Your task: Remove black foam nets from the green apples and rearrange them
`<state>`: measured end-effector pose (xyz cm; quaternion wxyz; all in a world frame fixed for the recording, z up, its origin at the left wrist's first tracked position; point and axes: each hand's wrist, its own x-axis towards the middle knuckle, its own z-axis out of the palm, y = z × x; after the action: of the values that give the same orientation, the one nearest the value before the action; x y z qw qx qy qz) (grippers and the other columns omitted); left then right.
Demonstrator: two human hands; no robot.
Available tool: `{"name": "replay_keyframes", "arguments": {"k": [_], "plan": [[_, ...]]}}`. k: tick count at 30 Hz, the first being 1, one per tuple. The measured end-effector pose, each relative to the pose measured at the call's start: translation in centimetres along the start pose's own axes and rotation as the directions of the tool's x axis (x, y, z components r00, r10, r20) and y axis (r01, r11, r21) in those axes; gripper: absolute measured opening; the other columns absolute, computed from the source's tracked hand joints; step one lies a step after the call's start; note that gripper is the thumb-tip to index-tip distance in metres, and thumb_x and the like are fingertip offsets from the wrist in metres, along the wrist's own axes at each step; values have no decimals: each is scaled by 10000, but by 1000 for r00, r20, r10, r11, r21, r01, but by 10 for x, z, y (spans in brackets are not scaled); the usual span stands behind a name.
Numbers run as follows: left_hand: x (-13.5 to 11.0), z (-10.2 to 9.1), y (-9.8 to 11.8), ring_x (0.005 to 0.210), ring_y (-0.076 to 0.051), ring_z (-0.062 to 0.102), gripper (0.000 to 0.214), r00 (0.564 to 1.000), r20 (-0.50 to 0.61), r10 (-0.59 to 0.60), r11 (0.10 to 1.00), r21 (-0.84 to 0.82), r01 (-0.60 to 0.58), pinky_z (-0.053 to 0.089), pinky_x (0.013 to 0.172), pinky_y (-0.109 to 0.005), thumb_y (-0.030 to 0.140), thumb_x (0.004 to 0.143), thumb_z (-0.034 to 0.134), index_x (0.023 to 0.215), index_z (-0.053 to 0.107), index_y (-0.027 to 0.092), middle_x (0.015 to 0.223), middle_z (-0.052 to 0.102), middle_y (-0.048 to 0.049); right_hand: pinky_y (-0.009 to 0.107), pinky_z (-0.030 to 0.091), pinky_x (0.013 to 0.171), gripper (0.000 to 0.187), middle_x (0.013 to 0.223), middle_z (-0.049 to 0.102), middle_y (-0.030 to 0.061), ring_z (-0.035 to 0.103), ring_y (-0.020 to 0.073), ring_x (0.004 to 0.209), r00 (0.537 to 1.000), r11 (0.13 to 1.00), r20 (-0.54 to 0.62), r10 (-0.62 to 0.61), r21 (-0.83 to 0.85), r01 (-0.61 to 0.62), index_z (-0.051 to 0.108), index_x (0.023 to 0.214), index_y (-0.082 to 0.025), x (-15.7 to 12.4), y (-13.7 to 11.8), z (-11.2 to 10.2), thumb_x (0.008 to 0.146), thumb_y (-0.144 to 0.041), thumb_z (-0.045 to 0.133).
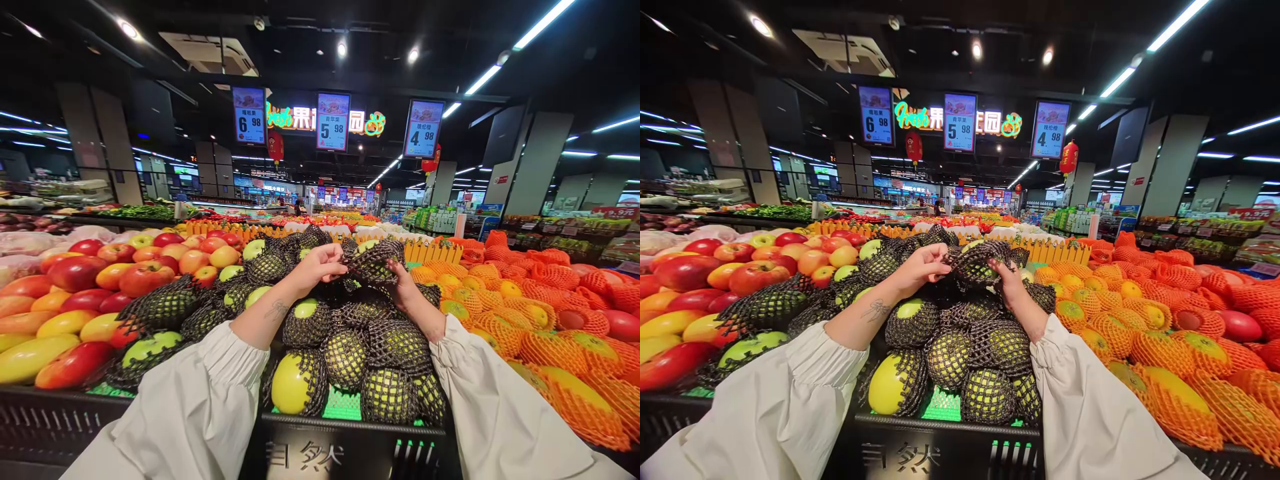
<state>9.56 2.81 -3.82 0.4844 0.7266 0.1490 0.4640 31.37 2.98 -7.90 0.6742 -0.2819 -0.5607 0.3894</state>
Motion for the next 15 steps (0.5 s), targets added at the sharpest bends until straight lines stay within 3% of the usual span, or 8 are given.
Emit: {"name": "replay_keyframes", "arguments": {"k": [3, 7, 10, 15], "plan": [[-4, -3, 4, 364, 2, 264, 424, 997, 60, -41, 990, -134, 49, 132, 379, -149, 270, 583, 814, 794, 453, 205, 552, 462, 107, 450, 530, 881, 495, 783, 699, 7, 655, 272, 840, 997, 995, 20, -73, -61, 74, 630, 785, -269, 0, -3, 2, 526, -634, 841], [-8, -4, 9, 319, 27, 207, 492, 995, 93, -35, 960, -273, 59, 35, 380, -192, 324, 607, 824, 981, 529, 202, 652, 585, 63, 438, 498, 941, 570, 867, 715, 22, 646, 279, 909, 971, 938, 159, -179, -270, 217, 658, 874, -233, 0, -13, 4, 452, -514, 919], [-7, -3, 9, 329, 23, 216, 519, 1000, 10, -10, 957, -290, 13, 42, 375, -193, 341, 622, 863, 1008, 546, 201, 630, 537, 89, 401, 508, 880, 629, 879, 702, 29, 640, 263, 879, 953, 912, 249, -172, -326, 250, 651, 907, -213, -5, -21, 8, 404, -453, 942], [3, -2, 1, 355, 4, 244, 520, 974, -226, 22, 971, -228, -75, 105, 369, -162, 388, 603, 908, 900, 530, 190, 520, 407, 136, 385, 525, 844, 535, 922, 707, 24, 652, 245, 861, 952, 921, 247, -182, -297, 253, 666, 974, -227, -16, -29, 15, 541, -440, 897]]}}
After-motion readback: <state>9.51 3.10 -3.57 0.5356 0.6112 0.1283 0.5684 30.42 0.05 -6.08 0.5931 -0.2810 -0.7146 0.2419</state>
